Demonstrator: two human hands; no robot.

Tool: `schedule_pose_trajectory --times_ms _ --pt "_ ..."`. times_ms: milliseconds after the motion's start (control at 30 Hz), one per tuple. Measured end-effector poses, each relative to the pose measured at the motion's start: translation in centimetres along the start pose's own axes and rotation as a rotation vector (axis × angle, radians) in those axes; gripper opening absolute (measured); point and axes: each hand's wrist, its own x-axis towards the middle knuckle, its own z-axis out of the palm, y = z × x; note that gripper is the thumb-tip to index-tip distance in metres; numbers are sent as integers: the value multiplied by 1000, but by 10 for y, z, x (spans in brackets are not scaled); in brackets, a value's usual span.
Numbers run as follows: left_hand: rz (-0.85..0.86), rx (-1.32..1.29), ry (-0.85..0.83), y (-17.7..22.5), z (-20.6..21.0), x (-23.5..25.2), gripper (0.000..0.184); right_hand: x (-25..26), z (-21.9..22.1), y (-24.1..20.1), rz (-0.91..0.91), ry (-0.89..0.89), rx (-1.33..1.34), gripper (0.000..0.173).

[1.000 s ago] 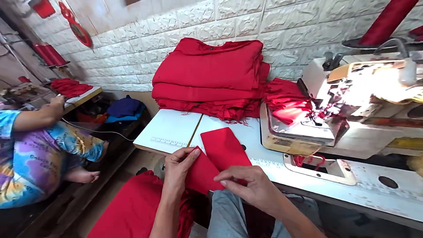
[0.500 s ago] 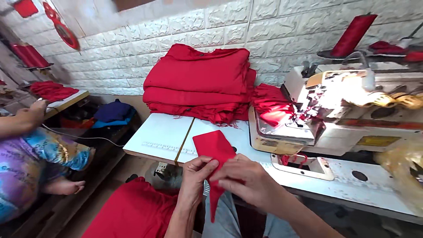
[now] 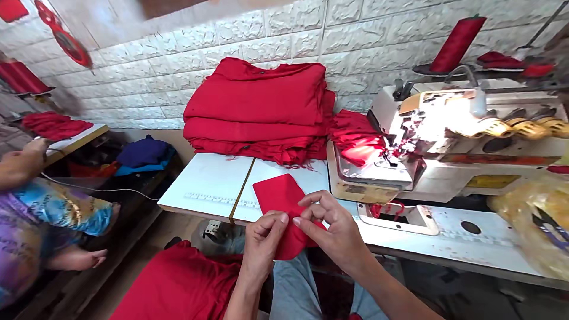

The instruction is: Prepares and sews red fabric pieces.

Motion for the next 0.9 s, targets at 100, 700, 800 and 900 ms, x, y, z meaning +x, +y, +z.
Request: schedule_pose_trajectory --times_ms 100,700,800,900 --pt "25 105 -20 6 2 -2 19 -1 1 3 -15 31 -30 25" --pt "-329 -43 -81 1 11 -2 14 3 -42 13 -190 274 -424 23" --pt "-301 -11 -54 0 12 6 8 -4 -56 19 -135 363 -374 19" --pt "-202 96 -74 -1 22 20 10 -12 -62 25 -98 452 -353 21"
